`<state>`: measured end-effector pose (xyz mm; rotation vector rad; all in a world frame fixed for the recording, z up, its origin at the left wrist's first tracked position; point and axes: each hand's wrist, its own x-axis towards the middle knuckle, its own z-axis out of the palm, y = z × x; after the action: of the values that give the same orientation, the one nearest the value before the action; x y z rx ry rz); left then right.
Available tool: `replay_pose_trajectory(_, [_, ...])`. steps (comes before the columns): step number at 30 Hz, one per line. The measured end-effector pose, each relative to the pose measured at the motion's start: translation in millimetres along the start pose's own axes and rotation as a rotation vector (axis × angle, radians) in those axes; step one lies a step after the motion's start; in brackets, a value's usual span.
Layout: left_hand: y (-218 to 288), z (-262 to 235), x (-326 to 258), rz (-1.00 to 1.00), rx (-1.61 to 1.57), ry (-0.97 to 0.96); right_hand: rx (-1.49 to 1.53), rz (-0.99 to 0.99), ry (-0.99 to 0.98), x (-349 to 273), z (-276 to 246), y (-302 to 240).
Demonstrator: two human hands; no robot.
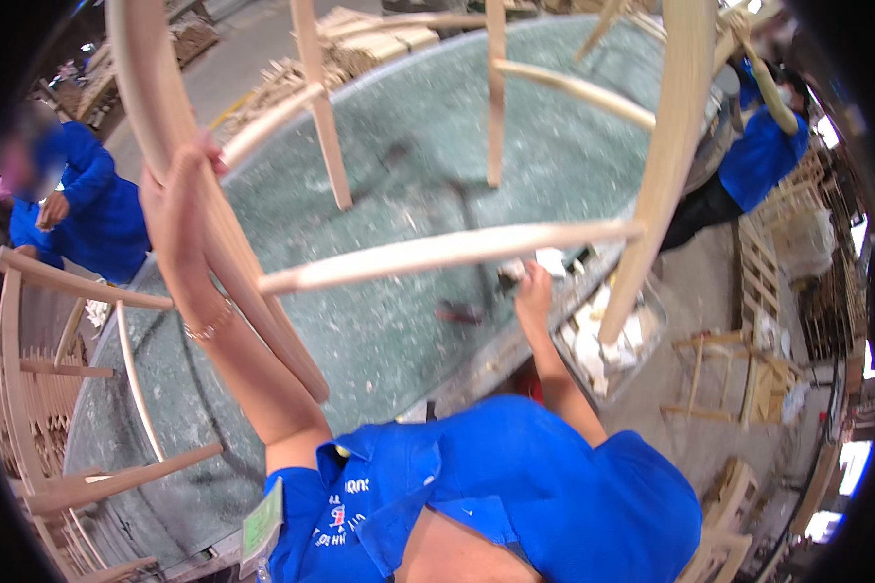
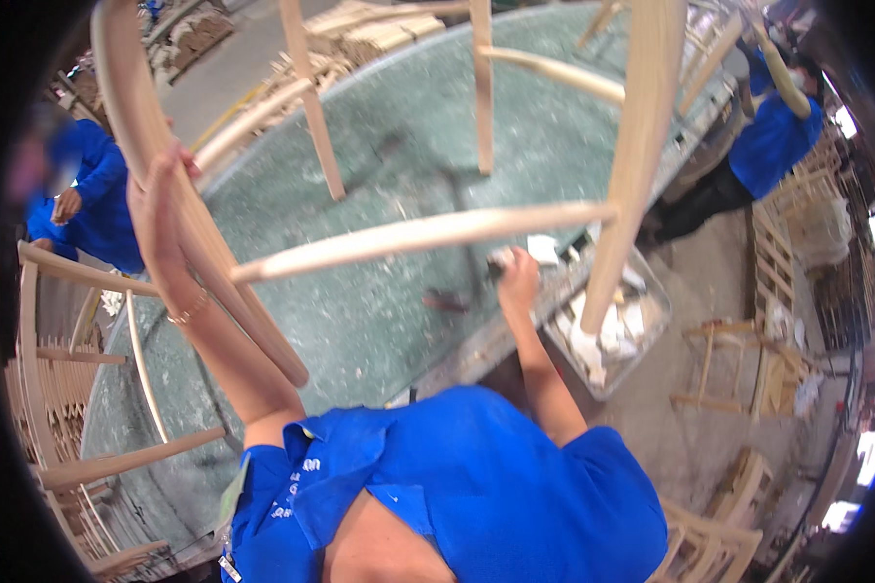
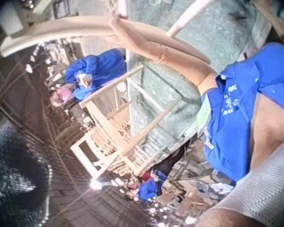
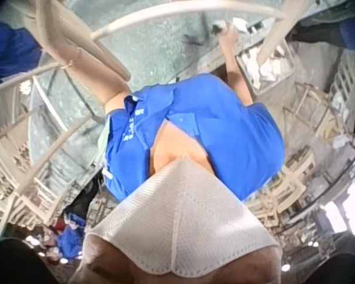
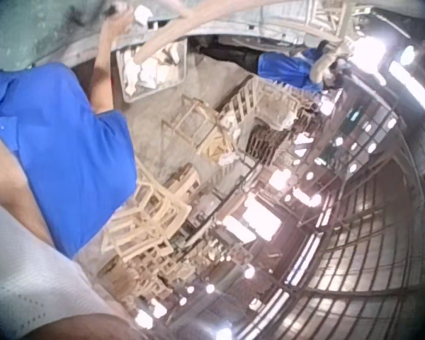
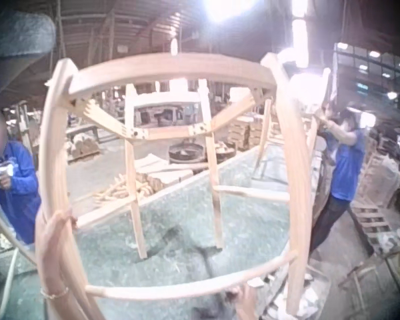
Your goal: The person sands the legs and frame of a wooden chair using a sanding block. They rotate the chair to access different sides and continue sanding multiple chairs in sequence on a factory workbench.
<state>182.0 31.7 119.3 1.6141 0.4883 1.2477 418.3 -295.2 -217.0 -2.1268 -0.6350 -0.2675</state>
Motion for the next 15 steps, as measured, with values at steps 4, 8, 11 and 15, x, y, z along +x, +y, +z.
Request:
replay_pose_trajectory(4, [3.5,-10.7,2.5,-0.007,0.042,0.026,-0.125,-0.142,-0.362,27.6,8.8,26.4])
replay_pose_trajectory(8, [12.1,1.7,-3.3,-0.04,0.076,0.083,-0.313,-0.255,-0.421,26.4,31.3,18.6])
replay_pose_trajectory(11, [13.0,2.6,3.6,-0.064,0.07,0.08,-0.185,0.111,-0.486,46.4,39.1,31.4])
replay_pose_trajectory(15, [15.7,8.2,7.5,-0.052,0.076,0.084,0.949,0.603,-0.616,92.8,56.8,2.5])
